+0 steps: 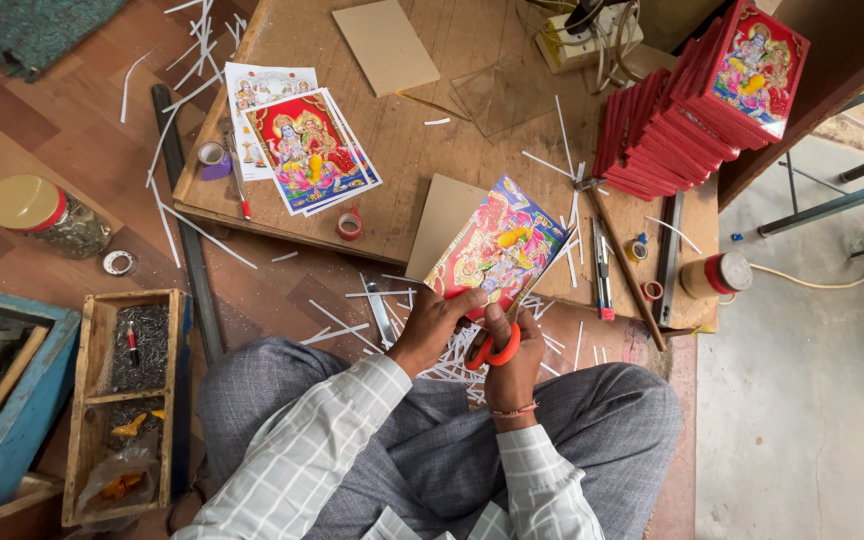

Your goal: The person sits on the floor and assembles small red cardboard boxes by trimming printed images with scissors, folding the cardboard, and taping the edges. They handle multiple boxes one at a time, stacking the finished units on the table.

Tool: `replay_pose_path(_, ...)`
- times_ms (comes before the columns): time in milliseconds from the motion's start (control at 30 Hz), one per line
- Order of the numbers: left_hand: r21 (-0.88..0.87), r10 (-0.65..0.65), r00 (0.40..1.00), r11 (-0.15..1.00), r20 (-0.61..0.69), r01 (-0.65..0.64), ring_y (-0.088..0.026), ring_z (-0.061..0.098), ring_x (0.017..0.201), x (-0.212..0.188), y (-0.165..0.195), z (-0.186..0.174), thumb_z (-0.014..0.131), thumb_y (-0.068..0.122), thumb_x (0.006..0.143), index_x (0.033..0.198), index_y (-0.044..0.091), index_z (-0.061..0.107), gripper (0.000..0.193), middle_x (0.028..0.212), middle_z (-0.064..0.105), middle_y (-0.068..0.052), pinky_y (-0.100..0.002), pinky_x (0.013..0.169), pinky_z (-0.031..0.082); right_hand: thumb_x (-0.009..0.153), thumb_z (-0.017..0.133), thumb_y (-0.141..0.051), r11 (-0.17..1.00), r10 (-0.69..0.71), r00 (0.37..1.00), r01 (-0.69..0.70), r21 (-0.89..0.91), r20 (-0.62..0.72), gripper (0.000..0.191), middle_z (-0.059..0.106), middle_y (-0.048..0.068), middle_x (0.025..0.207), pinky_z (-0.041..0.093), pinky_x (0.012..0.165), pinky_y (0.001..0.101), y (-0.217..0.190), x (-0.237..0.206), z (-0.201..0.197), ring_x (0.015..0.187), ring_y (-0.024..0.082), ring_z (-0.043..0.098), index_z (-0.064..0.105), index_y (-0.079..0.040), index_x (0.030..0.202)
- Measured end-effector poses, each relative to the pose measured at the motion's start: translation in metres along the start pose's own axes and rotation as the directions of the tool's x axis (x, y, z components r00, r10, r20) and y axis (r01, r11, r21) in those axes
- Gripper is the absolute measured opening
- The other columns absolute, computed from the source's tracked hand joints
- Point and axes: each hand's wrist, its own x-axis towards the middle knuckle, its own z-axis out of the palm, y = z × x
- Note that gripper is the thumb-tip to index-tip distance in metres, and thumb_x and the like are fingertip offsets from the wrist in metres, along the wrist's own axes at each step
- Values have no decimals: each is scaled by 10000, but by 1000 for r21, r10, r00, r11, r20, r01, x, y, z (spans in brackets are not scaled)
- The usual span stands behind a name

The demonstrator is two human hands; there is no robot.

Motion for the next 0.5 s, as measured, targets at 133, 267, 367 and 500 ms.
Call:
replay_pose_path(133, -7, -23, 1000, 1000, -16, 23, -55, 593, 685, 1, -5, 1, 725, 155, 913, 1032, 8, 666, 198, 836, 664, 9, -230, 552, 455, 913, 773, -248, 1000, -11, 1000, 11, -22, -29, 286, 668, 77, 728, 464, 416, 283, 3, 0, 1, 481, 151, 592, 627, -3, 937)
replay_pose_path(267, 7, -60, 998, 998, -37, 60, -68, 616, 682, 5, -6, -2, 742, 161, 896, 1025, 10, 686, 206, 839, 682, -6, -233, 557, 477, 912, 757, -304, 998, 57, 997, -58, -14, -47, 314, 664, 74, 679, 445, 412, 264, 6, 1, -2, 472, 152, 606, 651, -11, 940)
replay_pose_path(367, -26, -29, 989, 999, -143, 26, -72, 618, 632, 14, 3, -9, 743, 166, 853, 991, 34, 708, 195, 811, 707, -1, -244, 520, 460, 914, 754, -366, 983, 121, 992, -123, -133, -27, 366, 656, 74, 644, 426, 420, 245, 8, 5, -16, 470, 151, 619, 654, -14, 937)
replay_pose_path(500, 198, 73, 930, 980, -359, -1, -129, 538, 505, 21, 28, -39, 727, 208, 880, 833, -17, 732, 230, 652, 651, -50, -346, 459, 400, 839, 819, -351, 870, 157, 983, -184, -457, -97, 416, 634, 92, 636, 329, 398, 254, 8, 38, -50, 444, 143, 540, 670, 3, 1001)
